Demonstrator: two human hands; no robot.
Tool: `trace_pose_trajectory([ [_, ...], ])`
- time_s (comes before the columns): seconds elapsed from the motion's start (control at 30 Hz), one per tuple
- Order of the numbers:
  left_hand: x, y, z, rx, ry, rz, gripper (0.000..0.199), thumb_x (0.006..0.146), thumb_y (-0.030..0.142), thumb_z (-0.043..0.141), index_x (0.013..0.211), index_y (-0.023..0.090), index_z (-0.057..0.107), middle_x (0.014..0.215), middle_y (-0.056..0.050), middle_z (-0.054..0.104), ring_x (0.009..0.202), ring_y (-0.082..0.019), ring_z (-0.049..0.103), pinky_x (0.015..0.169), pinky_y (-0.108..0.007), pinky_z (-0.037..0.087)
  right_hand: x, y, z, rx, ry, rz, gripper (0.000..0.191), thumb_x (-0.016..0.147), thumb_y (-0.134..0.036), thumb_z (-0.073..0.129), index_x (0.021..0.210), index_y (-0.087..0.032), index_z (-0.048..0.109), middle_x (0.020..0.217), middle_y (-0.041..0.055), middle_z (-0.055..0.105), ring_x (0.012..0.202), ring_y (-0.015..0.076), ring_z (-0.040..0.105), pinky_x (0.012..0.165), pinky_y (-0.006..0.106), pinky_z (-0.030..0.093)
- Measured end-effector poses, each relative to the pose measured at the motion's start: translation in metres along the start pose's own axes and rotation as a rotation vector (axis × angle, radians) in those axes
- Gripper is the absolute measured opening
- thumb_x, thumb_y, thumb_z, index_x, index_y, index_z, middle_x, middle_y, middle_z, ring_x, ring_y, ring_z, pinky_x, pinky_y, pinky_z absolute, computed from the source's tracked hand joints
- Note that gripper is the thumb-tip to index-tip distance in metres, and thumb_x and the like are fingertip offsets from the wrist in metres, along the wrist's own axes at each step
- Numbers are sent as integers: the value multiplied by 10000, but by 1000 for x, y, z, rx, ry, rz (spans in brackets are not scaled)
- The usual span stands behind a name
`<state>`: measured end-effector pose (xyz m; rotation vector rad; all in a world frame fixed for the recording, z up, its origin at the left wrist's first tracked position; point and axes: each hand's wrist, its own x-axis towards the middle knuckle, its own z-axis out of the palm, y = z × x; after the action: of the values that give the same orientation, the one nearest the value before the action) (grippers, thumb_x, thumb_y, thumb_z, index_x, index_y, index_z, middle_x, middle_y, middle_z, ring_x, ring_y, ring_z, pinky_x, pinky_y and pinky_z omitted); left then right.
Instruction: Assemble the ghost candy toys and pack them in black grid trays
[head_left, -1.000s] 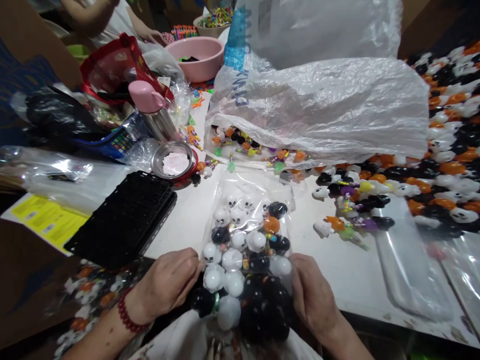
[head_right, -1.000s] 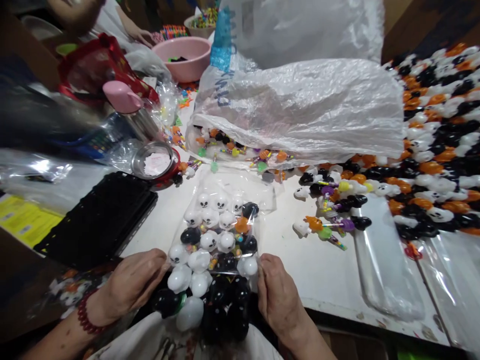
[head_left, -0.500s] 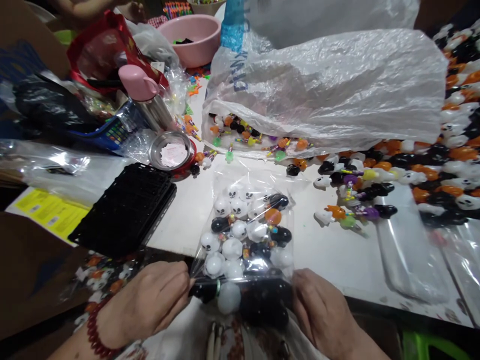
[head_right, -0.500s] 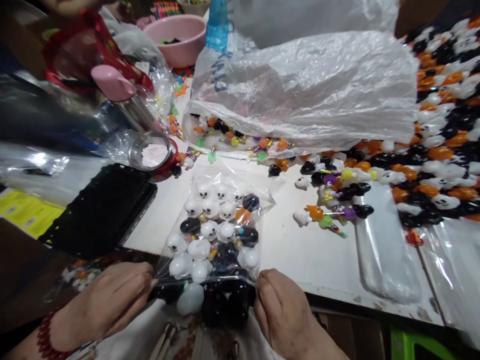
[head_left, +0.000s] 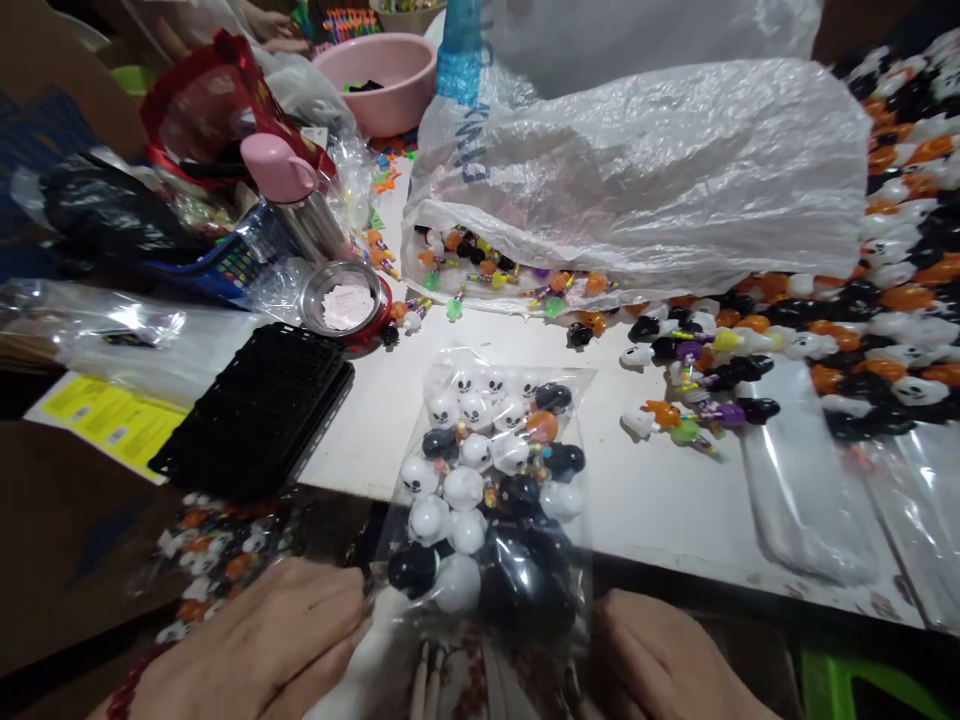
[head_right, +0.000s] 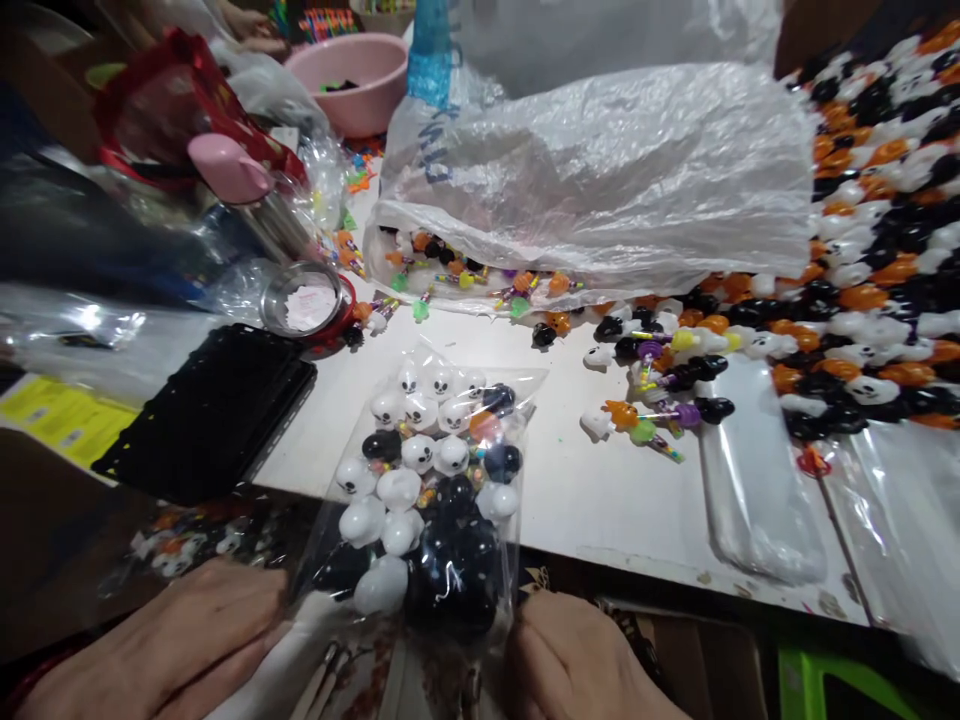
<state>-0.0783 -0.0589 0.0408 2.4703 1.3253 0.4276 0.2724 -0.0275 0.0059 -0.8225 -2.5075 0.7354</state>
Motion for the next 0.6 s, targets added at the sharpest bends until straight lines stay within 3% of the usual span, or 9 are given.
trace_pose_trajectory([
  [0.07,0,5,-8,-82,-113,57,237,925,239,424,712,238,528,642,-8,543,573,-147,482,578,-245,424,-1,-7,-9,-29,-24,-33,146,913,-229,494,799,-282,570,623,18,559,527,187,505,476,286,439],
  [0.13,2,8,-15,-109,-137,57,230,915,189,422,712,233,521,627,-2,537,554,-140,476,558,-249,399,3,-14,-22,-89,-35,-78,127,904,-224,507,808,-281,568,650,26,579,560,192,529,503,290,448],
  [0.2,8,8,-21,-92,-73,20,241,911,185,425,683,224,493,592,6,508,520,-129,452,529,-253,360,11,-18,-36,-170,-23,-118,137,903,-215,506,781,-267,538,648,24,568,563,180,523,497,281,420],
  [0.3,26,4,-38,-64,33,-68,296,917,248,427,624,209,441,543,24,442,475,-106,391,492,-252,301,35,-19,-59,-283,101,-110,173,915,-212,469,745,-244,476,606,0,505,503,147,460,463,272,345],
  [0.43,58,5,-80,-40,152,-209,336,901,306,442,587,191,416,530,40,393,496,-91,344,489,-231,274,77,-20,-92,-399,291,-13,213,921,-234,421,709,-225,439,572,-19,452,463,125,424,473,270,309],
  [0.6,78,18,-132,-101,422,-181,337,860,298,498,552,184,420,498,41,434,490,-85,379,484,-224,282,118,-44,-130,-499,586,-19,229,873,-271,440,649,-228,416,561,-7,447,515,143,429,536,282,327],
])
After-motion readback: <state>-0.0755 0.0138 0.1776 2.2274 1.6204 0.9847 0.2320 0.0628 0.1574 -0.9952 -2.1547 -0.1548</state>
